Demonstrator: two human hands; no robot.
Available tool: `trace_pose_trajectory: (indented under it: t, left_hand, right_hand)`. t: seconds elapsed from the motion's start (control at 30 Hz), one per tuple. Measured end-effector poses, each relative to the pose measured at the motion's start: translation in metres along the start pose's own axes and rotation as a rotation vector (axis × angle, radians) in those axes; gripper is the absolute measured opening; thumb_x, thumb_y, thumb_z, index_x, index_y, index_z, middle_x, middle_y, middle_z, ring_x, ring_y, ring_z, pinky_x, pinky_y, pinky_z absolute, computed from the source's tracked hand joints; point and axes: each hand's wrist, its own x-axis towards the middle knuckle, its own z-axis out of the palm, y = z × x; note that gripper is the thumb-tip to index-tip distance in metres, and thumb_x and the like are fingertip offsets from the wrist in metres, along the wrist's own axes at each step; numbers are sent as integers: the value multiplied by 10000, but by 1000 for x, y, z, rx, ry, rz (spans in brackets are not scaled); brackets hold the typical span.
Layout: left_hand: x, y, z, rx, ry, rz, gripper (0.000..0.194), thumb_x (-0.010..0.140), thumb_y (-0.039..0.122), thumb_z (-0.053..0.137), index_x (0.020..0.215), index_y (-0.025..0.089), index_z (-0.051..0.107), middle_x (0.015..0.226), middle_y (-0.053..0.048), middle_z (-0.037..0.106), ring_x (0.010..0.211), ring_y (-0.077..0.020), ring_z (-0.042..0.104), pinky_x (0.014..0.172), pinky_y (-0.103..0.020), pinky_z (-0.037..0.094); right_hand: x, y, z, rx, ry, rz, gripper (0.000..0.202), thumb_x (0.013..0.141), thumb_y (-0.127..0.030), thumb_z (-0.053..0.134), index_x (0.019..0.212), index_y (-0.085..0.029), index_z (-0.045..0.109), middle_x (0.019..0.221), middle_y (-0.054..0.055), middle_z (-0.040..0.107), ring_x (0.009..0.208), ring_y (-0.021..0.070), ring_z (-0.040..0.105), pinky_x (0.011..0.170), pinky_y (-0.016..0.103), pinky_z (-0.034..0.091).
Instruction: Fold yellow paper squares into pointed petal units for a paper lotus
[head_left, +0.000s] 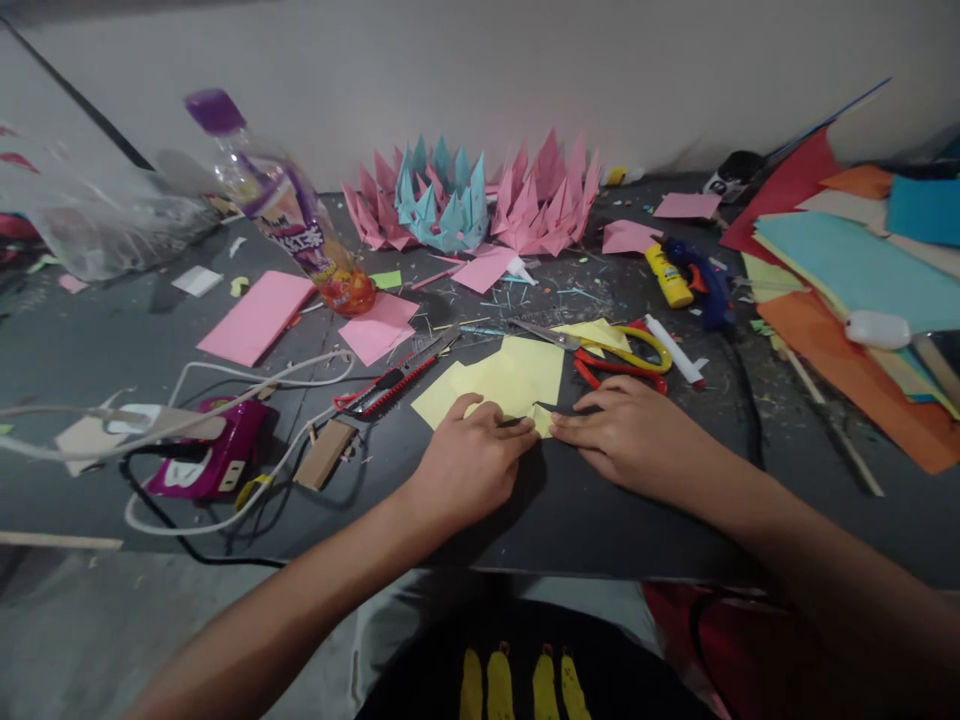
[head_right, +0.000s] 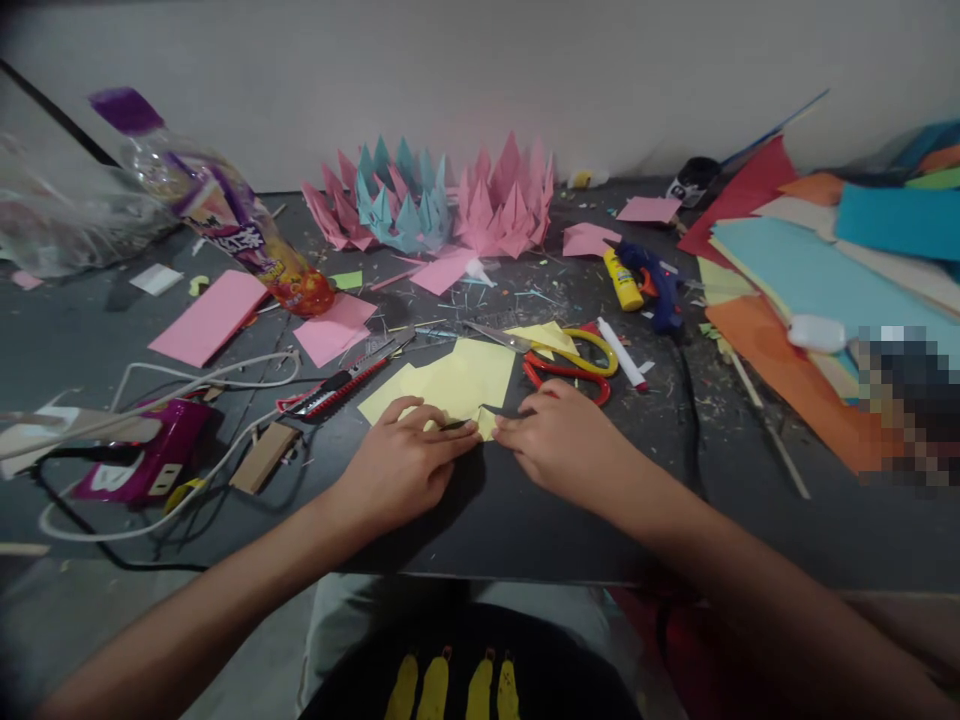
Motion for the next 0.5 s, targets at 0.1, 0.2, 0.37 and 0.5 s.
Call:
trace_pose_trajectory:
  t: [0.1,0.2,0.37,0.5]
  left_hand:
    - [2,1,-4,-49,-30,-46,267,791,182,551,1037,210,649,982,3,696,849,-194,569,892,-379,356]
    - [5,-3,-5,-112,-45,-95,251,777,206,587,1015,228,662,821,-14,695,800,-191,577,855,-373,384]
    - [10,-11,8,-261,48,-62,231,815,254,618,1032,174,626,970,-39,658,905,-190,563,819,-320,419]
    - [12,-11,14,-267,75,-36,192,844,260,586,1011,171,619,983,-50,634,889,-190,561,768,-310,429]
  right_hand:
    - [1,0,1,54,-27,74,246,794,-129,552,969,-221,699,816,57,717,788,212,621,710,351,403]
    - [2,4,7,176,53,113,230,807,-125,534,928,-222,704,846,51,712,778,203,624,691,338,433]
    - [8,10,14,356,184,-19,176,860,-152,499,888,-171,671,846,62,696,784,171,617,703,306,476]
    - [9,7,-1,450,390,8,94,845,-200,546,788,-177,616,708,38,653,664,143,596,618,268,479]
